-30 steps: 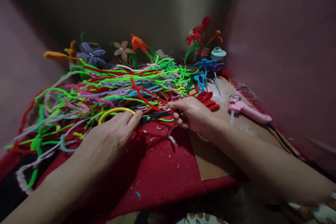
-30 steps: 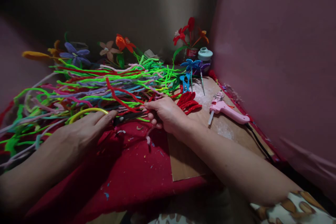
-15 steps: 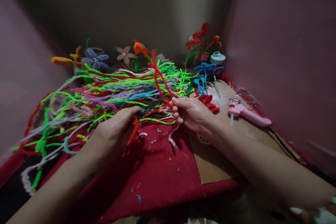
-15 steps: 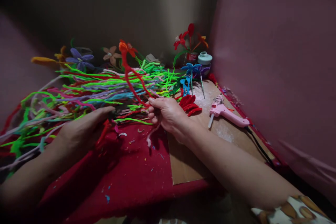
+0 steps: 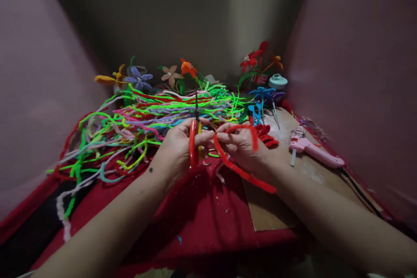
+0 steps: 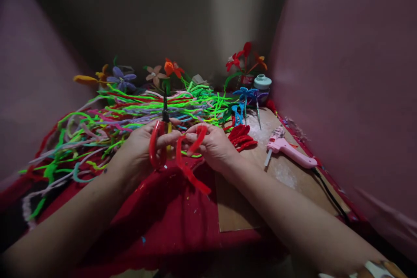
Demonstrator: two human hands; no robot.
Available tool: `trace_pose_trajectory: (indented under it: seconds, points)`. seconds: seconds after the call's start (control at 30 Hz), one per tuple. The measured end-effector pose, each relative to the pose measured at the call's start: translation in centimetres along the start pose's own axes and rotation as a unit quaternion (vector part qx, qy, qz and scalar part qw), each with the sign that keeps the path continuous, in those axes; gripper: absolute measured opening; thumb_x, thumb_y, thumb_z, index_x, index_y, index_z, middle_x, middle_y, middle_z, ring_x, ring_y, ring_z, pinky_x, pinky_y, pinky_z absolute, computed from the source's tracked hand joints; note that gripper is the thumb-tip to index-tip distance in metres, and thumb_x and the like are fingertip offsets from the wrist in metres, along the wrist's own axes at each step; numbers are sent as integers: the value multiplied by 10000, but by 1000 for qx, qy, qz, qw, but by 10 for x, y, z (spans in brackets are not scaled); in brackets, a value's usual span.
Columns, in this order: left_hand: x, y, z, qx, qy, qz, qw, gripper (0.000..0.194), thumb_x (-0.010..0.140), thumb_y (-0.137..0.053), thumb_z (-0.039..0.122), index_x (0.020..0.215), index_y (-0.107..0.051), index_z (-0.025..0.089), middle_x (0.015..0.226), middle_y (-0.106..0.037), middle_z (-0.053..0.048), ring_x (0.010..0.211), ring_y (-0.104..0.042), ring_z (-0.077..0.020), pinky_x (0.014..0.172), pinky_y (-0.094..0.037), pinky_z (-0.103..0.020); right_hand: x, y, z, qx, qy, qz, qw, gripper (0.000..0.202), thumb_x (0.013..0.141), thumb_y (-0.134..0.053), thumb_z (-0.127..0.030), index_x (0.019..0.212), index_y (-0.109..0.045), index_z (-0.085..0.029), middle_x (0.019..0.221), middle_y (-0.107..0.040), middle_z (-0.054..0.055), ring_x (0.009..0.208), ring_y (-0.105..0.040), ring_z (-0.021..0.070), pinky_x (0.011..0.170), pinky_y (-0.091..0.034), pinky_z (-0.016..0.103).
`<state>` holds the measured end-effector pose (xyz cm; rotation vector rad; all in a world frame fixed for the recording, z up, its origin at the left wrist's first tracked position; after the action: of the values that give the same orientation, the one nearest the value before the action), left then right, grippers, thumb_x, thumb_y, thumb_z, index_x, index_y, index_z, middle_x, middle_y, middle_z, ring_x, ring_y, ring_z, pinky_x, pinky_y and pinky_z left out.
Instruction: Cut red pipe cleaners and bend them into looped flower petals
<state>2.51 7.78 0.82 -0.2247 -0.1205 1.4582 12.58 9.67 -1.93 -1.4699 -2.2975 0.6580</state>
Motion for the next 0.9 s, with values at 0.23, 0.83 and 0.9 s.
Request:
trace_pose_trajectory:
  seconds: [0.23, 0.83, 0.9]
  points:
    - [-2, -2, -15, -33, 59, -28, 997, 384, 580, -757, 118, 927, -598, 161, 626, -599, 33, 465, -543, -67, 464, -437, -173, -4, -2, -14, -50, 74, 23, 996, 111, 640, -711, -151, 684, -610, -135, 637, -629, -11, 566, -579, 88, 573, -471, 221]
    - [-5, -3, -14, -21, 51, -40, 998, 354, 565, -774, 119, 880, -621, 169, 646, -615, 17, 520, -578, -92, 535, -482, -206, -4, -9, 0, 26, -7, -14, 1000, 171, 571, -718, -115, 659, -575, -148, 603, -600, -15, 499, -536, 84, 460, -409, 200]
    - [-6, -2, -18, -28, 66, -42, 997, 293, 566, -767, 110, 810, -611, 156, 621, -599, 24, 515, -574, -87, 522, -480, -192, -6, -11, -8, 5, 36, -4, 999, 160, 567, -712, -93, 622, -572, -147, 633, -594, -18, 545, -540, 85, 503, -418, 212]
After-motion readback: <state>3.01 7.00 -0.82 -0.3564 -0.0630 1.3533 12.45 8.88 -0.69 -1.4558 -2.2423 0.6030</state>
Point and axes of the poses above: each hand's wrist, its own x-axis towards the middle knuckle, its own y-axis out of the back of the hand, z = x × y, the point moved 9 cm from there along x, towards the middle knuckle
